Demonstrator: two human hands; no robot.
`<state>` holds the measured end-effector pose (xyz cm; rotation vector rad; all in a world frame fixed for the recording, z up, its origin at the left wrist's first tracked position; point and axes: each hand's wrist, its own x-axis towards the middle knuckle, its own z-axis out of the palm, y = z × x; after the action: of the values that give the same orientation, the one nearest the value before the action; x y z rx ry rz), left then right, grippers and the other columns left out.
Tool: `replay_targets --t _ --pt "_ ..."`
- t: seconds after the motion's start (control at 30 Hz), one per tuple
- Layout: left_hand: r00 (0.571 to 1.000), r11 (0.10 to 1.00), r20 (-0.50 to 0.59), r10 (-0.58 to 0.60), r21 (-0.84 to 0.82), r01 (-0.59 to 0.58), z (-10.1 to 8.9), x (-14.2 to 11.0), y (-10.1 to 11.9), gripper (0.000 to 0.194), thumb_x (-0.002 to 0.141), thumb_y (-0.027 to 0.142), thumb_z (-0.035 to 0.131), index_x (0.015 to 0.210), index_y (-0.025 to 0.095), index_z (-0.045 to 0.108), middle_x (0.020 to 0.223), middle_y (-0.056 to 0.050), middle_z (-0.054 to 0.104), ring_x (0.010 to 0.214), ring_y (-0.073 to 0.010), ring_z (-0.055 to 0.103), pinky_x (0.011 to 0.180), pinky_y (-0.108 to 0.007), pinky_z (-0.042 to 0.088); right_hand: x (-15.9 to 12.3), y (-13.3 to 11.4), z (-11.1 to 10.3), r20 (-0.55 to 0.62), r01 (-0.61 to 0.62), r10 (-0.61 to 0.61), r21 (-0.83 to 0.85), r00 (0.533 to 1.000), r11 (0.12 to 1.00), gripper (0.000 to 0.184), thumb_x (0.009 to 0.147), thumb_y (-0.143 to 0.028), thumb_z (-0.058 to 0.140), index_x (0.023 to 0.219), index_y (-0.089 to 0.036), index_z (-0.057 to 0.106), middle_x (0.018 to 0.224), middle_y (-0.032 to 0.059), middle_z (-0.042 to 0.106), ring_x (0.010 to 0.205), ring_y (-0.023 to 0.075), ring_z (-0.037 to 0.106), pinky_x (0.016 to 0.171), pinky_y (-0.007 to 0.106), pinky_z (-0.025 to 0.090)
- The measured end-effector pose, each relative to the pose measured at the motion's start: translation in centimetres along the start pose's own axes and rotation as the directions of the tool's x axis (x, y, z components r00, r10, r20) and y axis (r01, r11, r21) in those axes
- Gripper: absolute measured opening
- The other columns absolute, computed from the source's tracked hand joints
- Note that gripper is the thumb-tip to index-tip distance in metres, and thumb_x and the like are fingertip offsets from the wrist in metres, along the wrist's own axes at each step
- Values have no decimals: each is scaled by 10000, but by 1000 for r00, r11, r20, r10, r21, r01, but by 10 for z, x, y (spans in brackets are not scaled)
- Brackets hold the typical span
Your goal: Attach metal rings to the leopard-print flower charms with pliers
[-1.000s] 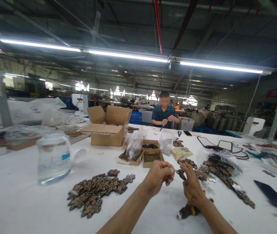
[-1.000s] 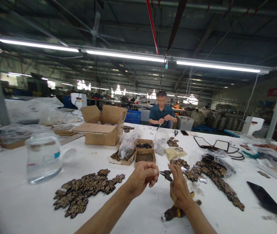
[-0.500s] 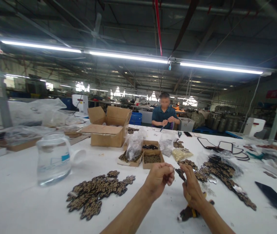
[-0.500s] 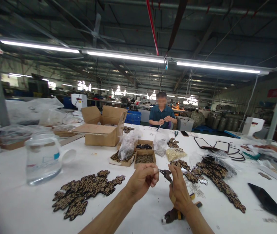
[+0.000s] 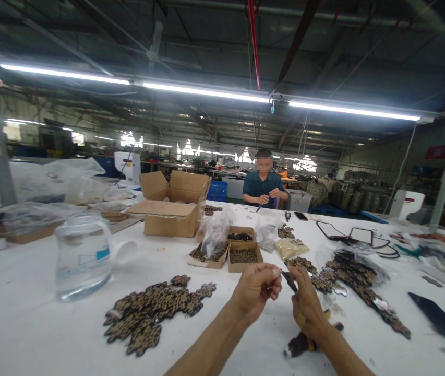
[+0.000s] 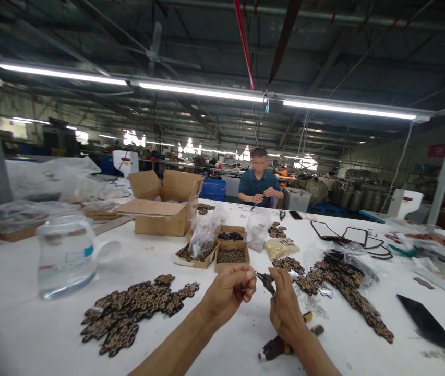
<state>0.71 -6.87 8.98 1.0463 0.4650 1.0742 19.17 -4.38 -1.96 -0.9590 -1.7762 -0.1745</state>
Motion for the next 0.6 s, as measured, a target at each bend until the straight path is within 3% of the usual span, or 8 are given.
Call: replay_targets --t 0.17,0.27,0.6 --pt "986 972 4 169 164 -167 4 -1 1 205 721 275 751 757 102 649 602 -39 608 498 -96 497 480 -225 371 3 -4 -4 32 24 -27 99 999 995 819 647 40 408 1426 -212 373 1307 125 475 1255 286 465 1064 543 430" --pt "972 945 1 236 233 -229 6 -2 0 226 734 304 748 768 98 663 604 -46 620 498 -104 507 474 -228 392 4 -4 -5 8 13 -14 68 1000 998 806 654 45 411 1420 -203 372 1301 130 466 1245 288 462 1060 555 424" --pt "920 797 -159 358 565 -212 10 -4 2 261 696 355 773 780 109 745 669 -75 666 565 -143 561 440 -223 457 11 4 -14 -106 32 -58 -232 993 972 728 774 33 420 1454 -209 326 1313 176 420 1256 344 407 1029 632 400"
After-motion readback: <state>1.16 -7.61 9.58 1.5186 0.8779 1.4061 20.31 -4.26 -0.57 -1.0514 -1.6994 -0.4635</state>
